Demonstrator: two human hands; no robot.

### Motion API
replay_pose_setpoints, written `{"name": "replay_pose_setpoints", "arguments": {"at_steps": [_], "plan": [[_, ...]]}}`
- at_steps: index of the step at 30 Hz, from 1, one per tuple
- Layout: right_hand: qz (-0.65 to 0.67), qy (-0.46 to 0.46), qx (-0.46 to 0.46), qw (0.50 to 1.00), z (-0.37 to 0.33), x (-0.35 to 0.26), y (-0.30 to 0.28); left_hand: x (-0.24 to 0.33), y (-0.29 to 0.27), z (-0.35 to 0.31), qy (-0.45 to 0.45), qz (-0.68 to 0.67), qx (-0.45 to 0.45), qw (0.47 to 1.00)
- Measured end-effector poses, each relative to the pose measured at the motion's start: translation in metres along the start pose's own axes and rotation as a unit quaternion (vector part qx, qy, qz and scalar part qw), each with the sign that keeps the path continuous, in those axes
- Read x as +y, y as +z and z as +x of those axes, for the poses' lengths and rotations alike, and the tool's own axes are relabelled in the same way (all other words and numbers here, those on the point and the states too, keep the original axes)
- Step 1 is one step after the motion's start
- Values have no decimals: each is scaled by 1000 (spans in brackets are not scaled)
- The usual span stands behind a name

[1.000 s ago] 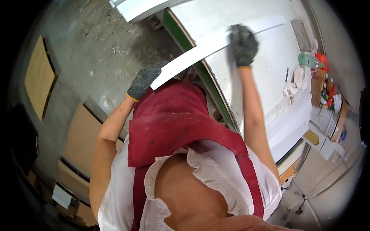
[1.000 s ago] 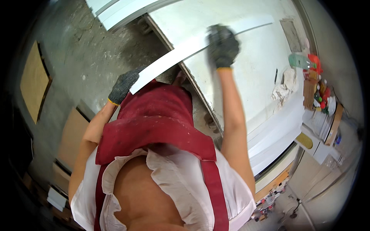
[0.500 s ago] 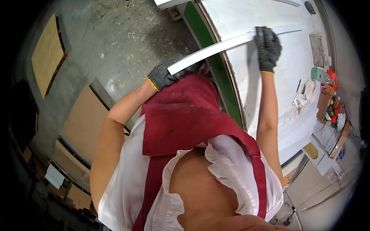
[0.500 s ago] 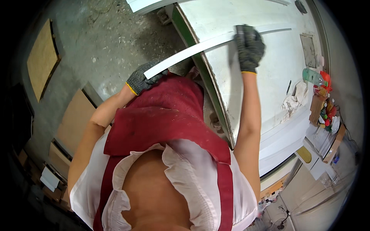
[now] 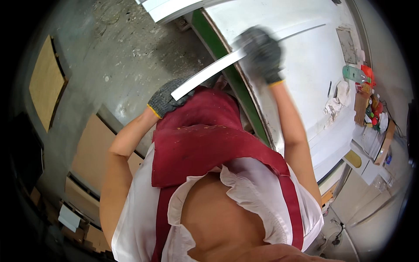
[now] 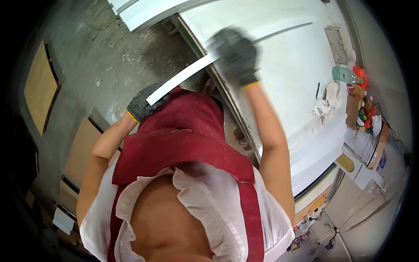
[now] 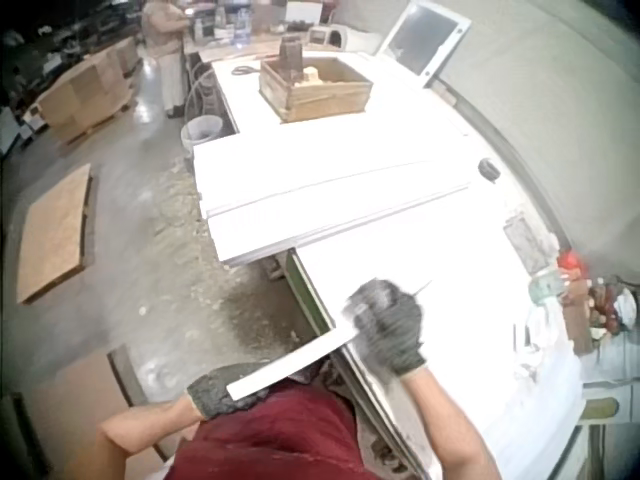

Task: The person sands the edge of a long white wooden plank using a sanding block, then wipes the surface with a gloved hand.

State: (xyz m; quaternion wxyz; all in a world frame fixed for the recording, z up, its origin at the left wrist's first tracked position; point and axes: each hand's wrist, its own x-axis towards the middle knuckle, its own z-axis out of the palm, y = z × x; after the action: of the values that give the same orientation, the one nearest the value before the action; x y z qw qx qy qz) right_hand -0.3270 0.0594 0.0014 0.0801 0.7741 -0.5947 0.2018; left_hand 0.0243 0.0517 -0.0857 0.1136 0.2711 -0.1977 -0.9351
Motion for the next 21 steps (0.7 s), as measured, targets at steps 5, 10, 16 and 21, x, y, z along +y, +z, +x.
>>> {"name": "replay_pose_setpoints", "arguments": {"at_steps": [5,10,16,21], "plan": [[-166,319,1,933,-24,187,-25,47,14,35,-133,115,-44,983],[-66,103,-3,993,-16,32,10,71,79,95,-63,370,-144,916],[140,-21,-37,989,-24,-82,-29,58,63,37,-137,478,-63,866],[-31,192,39,980,-45,115,-27,56,13,-35,-157,432,-14,888]]}}
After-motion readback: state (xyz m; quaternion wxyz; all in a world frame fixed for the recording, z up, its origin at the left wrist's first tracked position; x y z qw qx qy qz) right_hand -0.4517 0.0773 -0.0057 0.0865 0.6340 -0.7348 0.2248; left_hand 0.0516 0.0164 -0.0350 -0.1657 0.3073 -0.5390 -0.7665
